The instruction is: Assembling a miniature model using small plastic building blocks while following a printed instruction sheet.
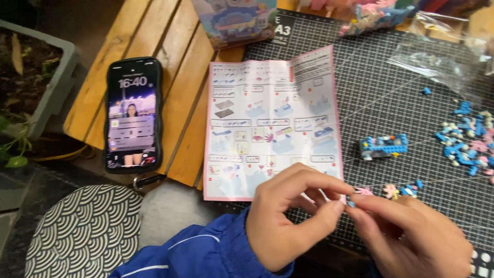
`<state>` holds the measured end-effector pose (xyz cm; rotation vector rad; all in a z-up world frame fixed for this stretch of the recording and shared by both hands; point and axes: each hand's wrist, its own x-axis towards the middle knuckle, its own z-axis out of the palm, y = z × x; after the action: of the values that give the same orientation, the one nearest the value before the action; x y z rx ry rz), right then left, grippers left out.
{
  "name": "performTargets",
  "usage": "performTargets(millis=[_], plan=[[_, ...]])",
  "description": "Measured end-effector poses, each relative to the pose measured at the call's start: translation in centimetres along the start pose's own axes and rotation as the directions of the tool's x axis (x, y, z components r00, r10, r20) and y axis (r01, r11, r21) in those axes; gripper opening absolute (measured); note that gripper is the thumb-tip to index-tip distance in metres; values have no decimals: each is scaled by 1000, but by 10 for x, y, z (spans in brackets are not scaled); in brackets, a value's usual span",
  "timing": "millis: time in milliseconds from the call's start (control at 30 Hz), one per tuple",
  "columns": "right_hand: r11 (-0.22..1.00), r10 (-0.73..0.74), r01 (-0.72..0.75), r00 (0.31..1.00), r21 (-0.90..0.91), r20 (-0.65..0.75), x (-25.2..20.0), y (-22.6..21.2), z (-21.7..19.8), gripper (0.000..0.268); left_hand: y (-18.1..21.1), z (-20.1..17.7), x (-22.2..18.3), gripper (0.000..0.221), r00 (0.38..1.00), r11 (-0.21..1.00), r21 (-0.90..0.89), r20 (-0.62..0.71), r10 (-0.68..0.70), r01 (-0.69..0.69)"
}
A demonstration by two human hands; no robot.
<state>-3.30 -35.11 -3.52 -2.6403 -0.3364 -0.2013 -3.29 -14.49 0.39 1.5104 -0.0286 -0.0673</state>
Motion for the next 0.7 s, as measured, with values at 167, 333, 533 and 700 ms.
performTargets(millis=[167, 333, 533, 700], plan=[[998, -54, 55, 997, -34, 47, 1, 0, -3, 23, -2, 1, 1, 13, 998, 997, 43, -9, 67, -67], [994, -99, 104, 989, 39, -106, 6, -17, -6, 12, -2, 0, 1, 13, 986, 980, 103, 24, 167, -168], [987, -83, 86, 996, 133, -27, 11, -21, -12, 22, -1, -2, 0, 16, 971, 960, 145, 49, 235, -239], [943, -41, 50, 999, 328, -34, 17, -31, -11, 19, -5, -1, -1, 14, 961, 949, 152, 24, 275, -275]])
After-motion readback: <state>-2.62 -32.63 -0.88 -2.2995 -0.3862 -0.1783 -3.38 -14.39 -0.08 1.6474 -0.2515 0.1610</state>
